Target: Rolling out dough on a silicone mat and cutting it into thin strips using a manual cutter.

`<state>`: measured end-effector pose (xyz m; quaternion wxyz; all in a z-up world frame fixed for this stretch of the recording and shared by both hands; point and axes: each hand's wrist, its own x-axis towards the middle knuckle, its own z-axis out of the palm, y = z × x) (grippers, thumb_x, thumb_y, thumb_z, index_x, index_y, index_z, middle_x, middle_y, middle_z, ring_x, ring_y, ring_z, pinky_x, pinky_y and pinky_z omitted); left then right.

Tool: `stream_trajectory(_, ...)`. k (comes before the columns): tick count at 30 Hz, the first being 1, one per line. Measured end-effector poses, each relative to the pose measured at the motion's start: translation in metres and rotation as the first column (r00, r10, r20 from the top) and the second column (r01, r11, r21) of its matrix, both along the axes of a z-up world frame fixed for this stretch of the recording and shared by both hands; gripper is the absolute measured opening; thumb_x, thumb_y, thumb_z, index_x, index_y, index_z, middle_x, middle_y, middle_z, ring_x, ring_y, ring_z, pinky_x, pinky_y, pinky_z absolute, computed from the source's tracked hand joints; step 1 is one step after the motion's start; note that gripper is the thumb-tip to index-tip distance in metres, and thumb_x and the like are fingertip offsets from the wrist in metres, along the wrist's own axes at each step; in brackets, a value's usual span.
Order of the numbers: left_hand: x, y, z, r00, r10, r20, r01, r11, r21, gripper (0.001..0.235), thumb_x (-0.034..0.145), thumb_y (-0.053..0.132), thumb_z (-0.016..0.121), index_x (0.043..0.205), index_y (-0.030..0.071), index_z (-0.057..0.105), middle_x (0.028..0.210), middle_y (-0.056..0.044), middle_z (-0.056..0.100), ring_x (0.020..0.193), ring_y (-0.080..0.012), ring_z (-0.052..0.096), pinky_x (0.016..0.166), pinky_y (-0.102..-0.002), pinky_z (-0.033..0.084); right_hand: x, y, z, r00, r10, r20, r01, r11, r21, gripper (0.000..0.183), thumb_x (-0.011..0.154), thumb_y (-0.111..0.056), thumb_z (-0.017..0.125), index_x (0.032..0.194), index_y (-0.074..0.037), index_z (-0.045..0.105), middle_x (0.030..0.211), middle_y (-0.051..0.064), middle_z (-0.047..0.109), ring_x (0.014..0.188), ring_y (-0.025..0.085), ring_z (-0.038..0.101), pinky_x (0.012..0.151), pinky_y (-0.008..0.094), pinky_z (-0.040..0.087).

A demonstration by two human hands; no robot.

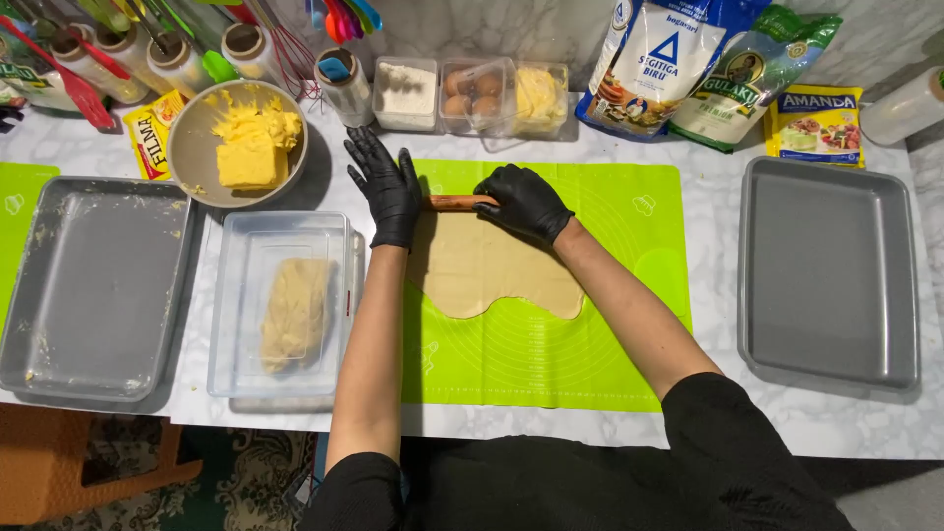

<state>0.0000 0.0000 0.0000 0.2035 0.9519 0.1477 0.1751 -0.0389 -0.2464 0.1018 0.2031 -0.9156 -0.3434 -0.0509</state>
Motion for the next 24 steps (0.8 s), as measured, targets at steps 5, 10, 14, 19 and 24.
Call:
stream_trajectory(5, -0.013, 0.021, 0.035, 0.904, 0.066, 0.422, 0.079, 0.946, -0.316, 0.052, 0.117, 0.023, 0.047, 0.163, 0.010, 0.026, 0.167, -0.019, 0.028, 0.156, -0.0358, 0.024, 0.127, -0.052, 0.027, 0.017, -0.006, -0.031, 0.991, -0.020, -0.134, 0.020, 1.000, -0.002, 0.030, 0.102, -0.046, 0.062, 0.113, -0.018, 0.068, 0.098, 0.007, 0.064, 0.101, 0.031, 0.063, 0.091, 0.045, 0.051)
stream_trajectory(10, -0.071, 0.014, 0.126, 0.831, -0.026, 0.556, 0.315, 0.845, -0.432, 0.036, 0.113, 0.018, 0.040, 0.143, 0.009, 0.058, 0.141, -0.017, 0.063, 0.135, -0.0370, 0.056, 0.116, -0.046, 0.042, -0.007, -0.001, -0.024, 0.986, 0.027, -0.167, 0.000, 0.987, 0.159, 0.031, 0.108, -0.042, 0.056, 0.116, -0.013, 0.062, 0.099, 0.012, 0.060, 0.102, 0.034, 0.062, 0.091, 0.046, 0.051)
stream_trajectory(14, -0.074, 0.006, 0.080, 0.927, -0.268, 0.263, 0.325, 0.923, -0.204, 0.041, 0.111, 0.029, 0.047, 0.148, 0.013, 0.049, 0.145, -0.018, 0.052, 0.136, -0.0382, 0.048, 0.114, -0.053, 0.036, -0.033, 0.004, -0.028, 0.996, 0.056, -0.065, -0.055, 0.998, 0.006, 0.030, 0.105, -0.044, 0.059, 0.114, -0.016, 0.063, 0.094, 0.006, 0.058, 0.098, 0.030, 0.061, 0.088, 0.044, 0.052)
stream_trajectory(19, -0.062, 0.007, 0.041, 0.945, -0.269, -0.183, 0.283, 0.957, 0.056, 0.074, 0.109, 0.054, 0.040, 0.160, 0.002, 0.031, 0.163, -0.029, 0.032, 0.153, -0.0433, 0.028, 0.123, -0.064, 0.015, -0.030, 0.016, -0.017, 0.998, -0.049, 0.047, 0.046, 0.998, 0.049, 0.023, 0.107, -0.039, 0.054, 0.116, -0.019, 0.061, 0.092, 0.003, 0.052, 0.097, 0.028, 0.058, 0.086, 0.041, 0.050)
stream_trajectory(24, -0.098, 0.004, 0.061, 0.899, -0.343, -0.272, 0.381, 0.919, 0.101, 0.065, 0.112, 0.044, 0.027, 0.166, 0.009, 0.018, 0.171, -0.022, 0.019, 0.158, -0.0386, 0.014, 0.122, -0.068, 0.006, -0.067, 0.032, 0.006, 0.960, -0.276, 0.057, 0.281, 0.950, -0.133, 0.054, 0.111, -0.037, 0.038, 0.158, -0.010, 0.038, 0.159, 0.035, 0.030, 0.152, 0.048, 0.017, 0.120, 0.064, 0.001)
